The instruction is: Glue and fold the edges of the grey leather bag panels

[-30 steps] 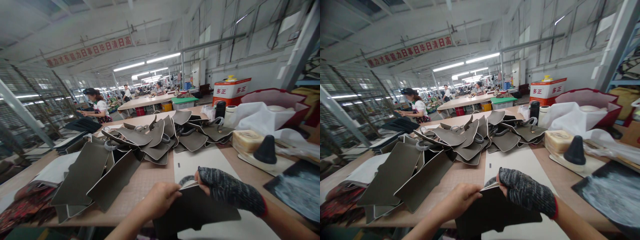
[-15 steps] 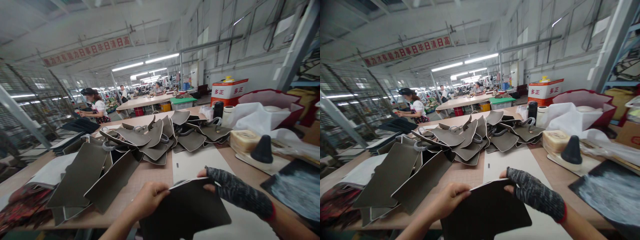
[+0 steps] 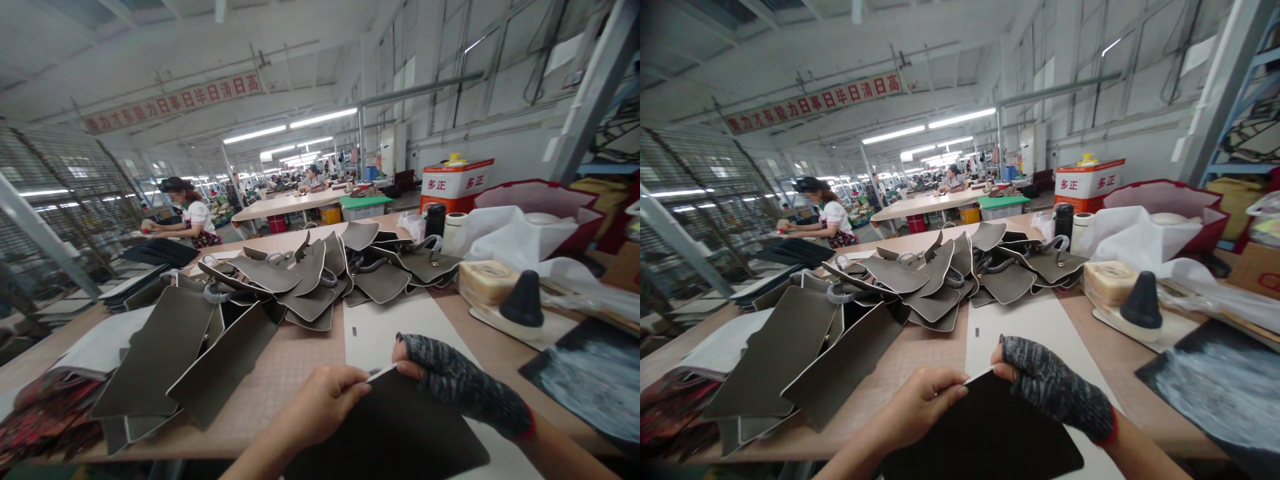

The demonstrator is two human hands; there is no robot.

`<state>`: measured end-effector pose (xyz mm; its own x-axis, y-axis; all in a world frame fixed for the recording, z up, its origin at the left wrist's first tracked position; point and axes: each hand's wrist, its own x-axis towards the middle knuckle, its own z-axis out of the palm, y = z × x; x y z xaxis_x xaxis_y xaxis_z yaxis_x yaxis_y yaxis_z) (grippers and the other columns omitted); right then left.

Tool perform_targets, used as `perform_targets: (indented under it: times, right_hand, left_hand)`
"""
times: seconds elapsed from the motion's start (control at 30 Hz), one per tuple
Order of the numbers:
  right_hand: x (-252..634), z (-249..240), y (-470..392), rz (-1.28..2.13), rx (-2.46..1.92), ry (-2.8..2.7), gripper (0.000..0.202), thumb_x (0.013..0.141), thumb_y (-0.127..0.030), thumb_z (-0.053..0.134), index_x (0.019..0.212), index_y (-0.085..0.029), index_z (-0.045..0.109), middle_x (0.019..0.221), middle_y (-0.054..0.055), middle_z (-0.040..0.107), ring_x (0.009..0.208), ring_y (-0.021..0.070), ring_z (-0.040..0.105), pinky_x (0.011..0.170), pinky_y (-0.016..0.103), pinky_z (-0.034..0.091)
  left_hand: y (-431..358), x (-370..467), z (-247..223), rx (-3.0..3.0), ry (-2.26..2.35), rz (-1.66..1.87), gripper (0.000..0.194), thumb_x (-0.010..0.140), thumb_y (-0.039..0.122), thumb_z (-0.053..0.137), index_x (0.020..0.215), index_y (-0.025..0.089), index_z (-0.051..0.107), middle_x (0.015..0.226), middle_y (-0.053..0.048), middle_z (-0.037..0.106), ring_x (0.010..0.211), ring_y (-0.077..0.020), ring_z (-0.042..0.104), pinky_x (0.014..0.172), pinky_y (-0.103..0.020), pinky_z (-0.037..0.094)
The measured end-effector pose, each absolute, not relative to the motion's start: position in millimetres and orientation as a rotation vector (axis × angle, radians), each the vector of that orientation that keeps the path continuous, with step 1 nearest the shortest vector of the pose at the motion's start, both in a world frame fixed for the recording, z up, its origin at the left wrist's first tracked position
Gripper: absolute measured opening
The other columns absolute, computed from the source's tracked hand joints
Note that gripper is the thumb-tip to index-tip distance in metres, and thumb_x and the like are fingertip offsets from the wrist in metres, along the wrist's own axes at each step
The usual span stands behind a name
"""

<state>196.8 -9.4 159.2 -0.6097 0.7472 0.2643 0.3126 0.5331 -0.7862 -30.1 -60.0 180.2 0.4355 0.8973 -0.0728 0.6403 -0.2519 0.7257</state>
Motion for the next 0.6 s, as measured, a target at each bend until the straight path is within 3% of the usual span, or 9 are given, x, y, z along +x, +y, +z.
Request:
perform_targets:
  times: [0.17,0.3,0.4,0.6]
  right_hand:
    - [196.1,158.6,-9.0,0.858,-0.836,-2.203,0.026,0.091,-0.038,0.039,0.077,-0.021,0.054,0.075,0.0,0.058,0.071,0.0144,0.055,0.067,0.027,0.047]
    - [183.6,147.4,-18.1,0.121,-0.824,-2.288,0.02,0.088,-0.03,0.043,0.089,-0.022,0.061,0.089,0.007,0.064,0.085,0.0229,0.058,0.077,0.039,0.047]
    - [170.1,134.7,-25.2,-0.343,-0.944,-2.295,0.02,0.085,-0.019,0.042,0.079,-0.021,0.061,0.08,0.011,0.063,0.077,0.0259,0.057,0.073,0.044,0.045]
    - [177.5,121.8,-16.8,-0.251,-0.808,-2.318,0.023,0.085,-0.016,0.041,0.068,-0.021,0.056,0.065,0.003,0.057,0.066,0.0197,0.052,0.066,0.036,0.04]
  left_hand:
    - [-60.3,-17.9,181.7,2.062,1.333,0.578,0.026,0.088,0.027,0.044,0.088,0.017,0.068,0.075,0.0,0.067,0.07,-0.0118,0.059,0.064,-0.018,0.04]
    - [-60.0,-11.8,176.9,2.184,1.394,0.563,0.029,0.088,0.023,0.041,0.081,0.017,0.068,0.072,-0.002,0.067,0.067,-0.0125,0.06,0.061,-0.019,0.039]
    - [-59.5,-7.7,170.4,2.266,1.422,0.535,0.028,0.088,0.02,0.04,0.082,0.017,0.067,0.076,-0.004,0.069,0.068,-0.0142,0.061,0.061,-0.02,0.04]
    - [-58.3,-24.3,165.9,2.211,1.507,0.473,0.026,0.089,0.027,0.042,0.096,0.023,0.066,0.089,-0.002,0.071,0.079,-0.0162,0.063,0.07,-0.022,0.043]
